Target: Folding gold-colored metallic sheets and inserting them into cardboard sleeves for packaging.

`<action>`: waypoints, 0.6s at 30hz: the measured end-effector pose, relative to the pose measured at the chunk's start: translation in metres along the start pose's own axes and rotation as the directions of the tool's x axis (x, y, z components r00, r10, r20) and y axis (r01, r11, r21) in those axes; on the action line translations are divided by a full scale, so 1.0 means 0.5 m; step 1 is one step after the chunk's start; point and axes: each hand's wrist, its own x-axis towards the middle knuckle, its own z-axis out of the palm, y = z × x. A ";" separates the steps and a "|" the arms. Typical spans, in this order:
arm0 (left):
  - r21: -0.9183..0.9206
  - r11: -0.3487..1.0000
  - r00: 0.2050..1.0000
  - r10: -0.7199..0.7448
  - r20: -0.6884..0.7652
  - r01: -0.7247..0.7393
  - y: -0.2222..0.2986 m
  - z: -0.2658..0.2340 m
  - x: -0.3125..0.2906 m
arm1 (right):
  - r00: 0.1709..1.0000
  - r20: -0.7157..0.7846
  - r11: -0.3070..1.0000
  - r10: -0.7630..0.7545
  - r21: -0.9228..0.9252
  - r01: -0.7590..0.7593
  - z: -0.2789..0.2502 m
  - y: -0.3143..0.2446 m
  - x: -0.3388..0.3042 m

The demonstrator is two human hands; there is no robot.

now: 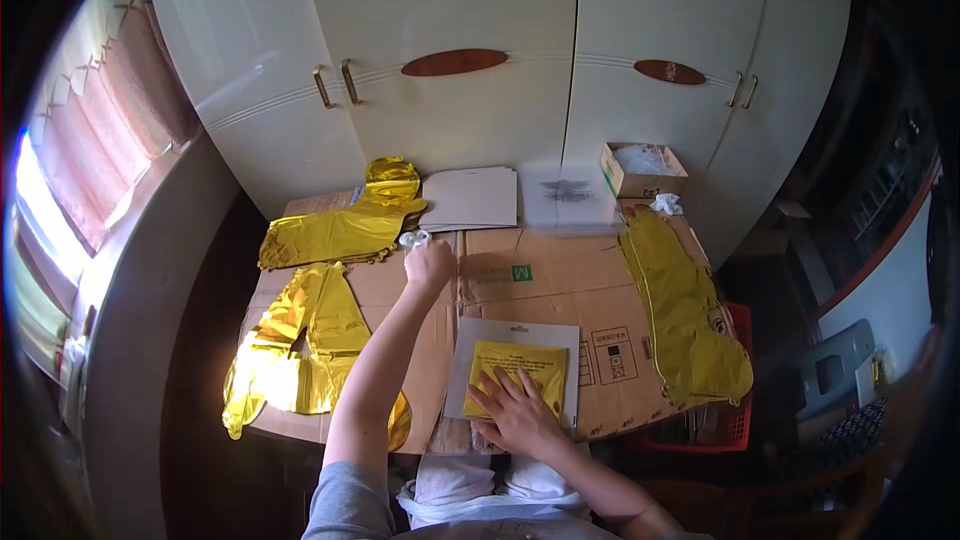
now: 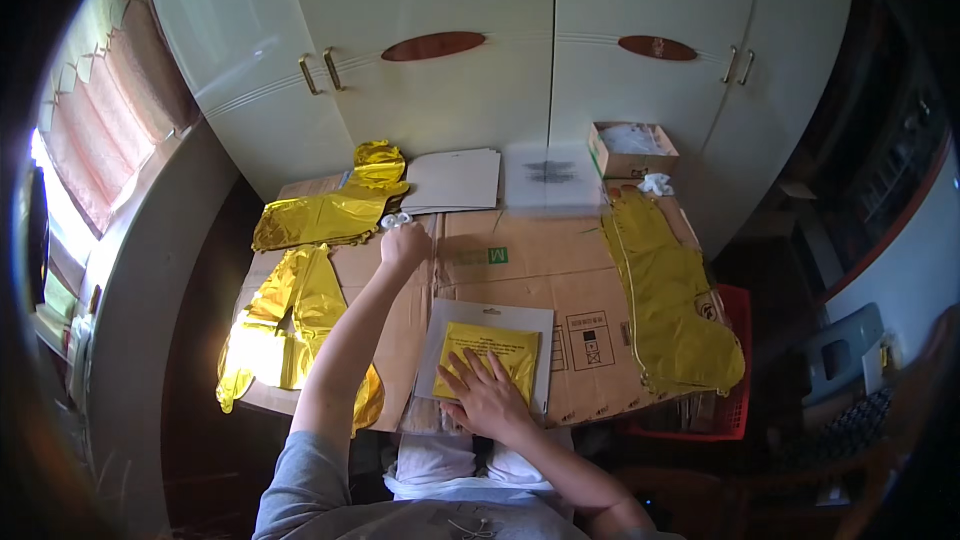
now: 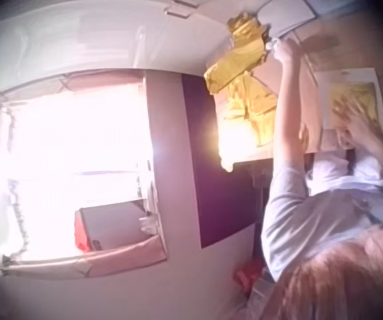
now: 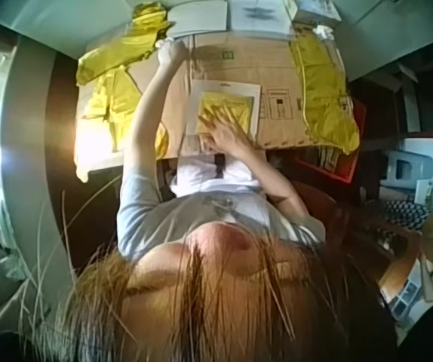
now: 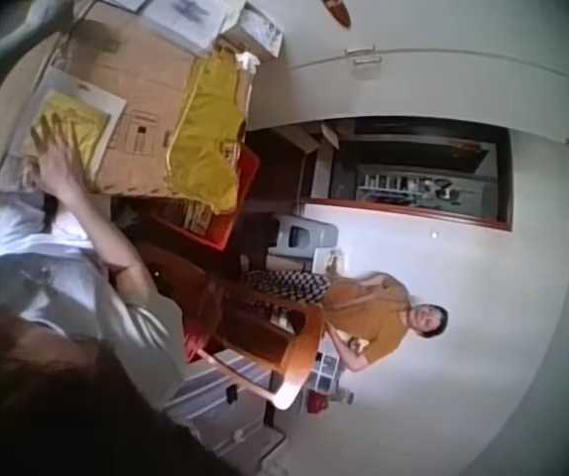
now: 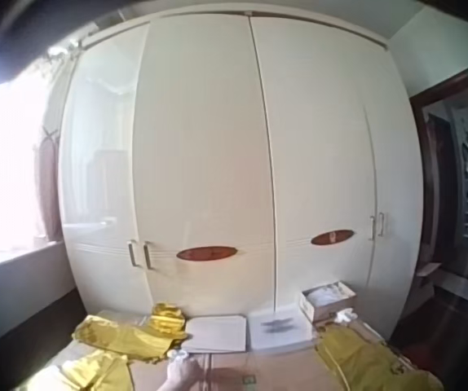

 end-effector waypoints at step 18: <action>0.055 0.996 0.972 0.077 -0.222 -0.066 -0.023 0.005 -0.054 | 0.995 -0.100 0.995 -0.031 0.095 0.040 0.007 0.000 0.011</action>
